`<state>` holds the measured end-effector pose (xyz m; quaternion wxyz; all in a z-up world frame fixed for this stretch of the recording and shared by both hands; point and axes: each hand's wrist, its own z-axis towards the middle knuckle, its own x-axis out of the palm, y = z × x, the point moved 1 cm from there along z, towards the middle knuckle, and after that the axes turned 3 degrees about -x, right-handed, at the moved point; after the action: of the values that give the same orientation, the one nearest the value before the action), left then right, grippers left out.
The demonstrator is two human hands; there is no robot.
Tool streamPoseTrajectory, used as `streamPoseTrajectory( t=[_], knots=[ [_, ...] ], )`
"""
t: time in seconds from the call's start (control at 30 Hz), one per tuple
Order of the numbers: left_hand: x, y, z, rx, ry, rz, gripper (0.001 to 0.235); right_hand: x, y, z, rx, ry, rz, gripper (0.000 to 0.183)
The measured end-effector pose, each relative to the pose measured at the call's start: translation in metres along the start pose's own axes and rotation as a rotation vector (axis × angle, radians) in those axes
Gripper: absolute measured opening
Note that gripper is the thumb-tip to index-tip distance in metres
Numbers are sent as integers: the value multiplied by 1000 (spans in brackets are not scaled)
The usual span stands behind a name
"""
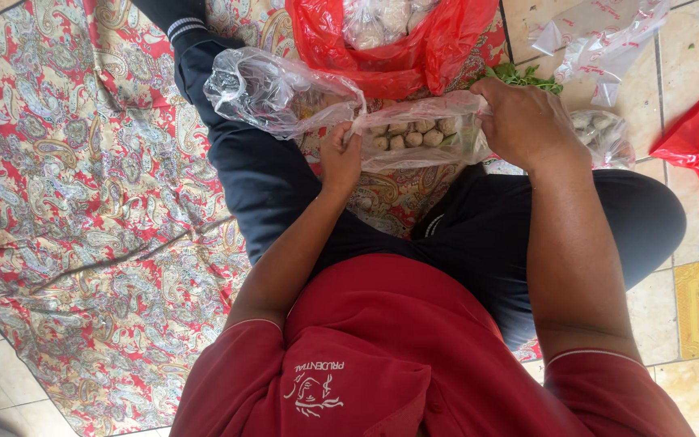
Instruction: The person sits on a patterned mat and sorts small bulbous items, likely garlic, from a large red plastic bag into smaller clear plastic bags. They repeatedly open bags, transfer the items, and arrange the filled bags on the floor.
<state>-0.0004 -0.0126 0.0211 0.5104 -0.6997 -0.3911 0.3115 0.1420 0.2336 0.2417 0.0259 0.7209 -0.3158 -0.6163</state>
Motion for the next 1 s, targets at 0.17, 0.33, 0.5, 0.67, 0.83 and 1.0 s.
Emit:
streamPoseTrajectory(
  t=[0.17,0.33,0.5,0.67,0.83,1.0],
  knots=[
    [-8,0,-4,127,-118,30,10,-10,2,0,25,12,13,40],
    [-2,-20,-2,-2,158,80,14,-15,10,7,17,97,-6,40],
    [-8,-73,-15,-249,311,-142,84,-16,13,13,4,169,19,42],
    [-22,-106,-32,-100,472,-8,103,-17,7,10,24,173,35,44],
    [-20,-94,-41,-23,488,-47,106,-19,-6,7,70,141,47,39],
    [-14,-98,-38,-60,488,-185,94,-14,-20,16,-7,33,120,28]
  ],
)
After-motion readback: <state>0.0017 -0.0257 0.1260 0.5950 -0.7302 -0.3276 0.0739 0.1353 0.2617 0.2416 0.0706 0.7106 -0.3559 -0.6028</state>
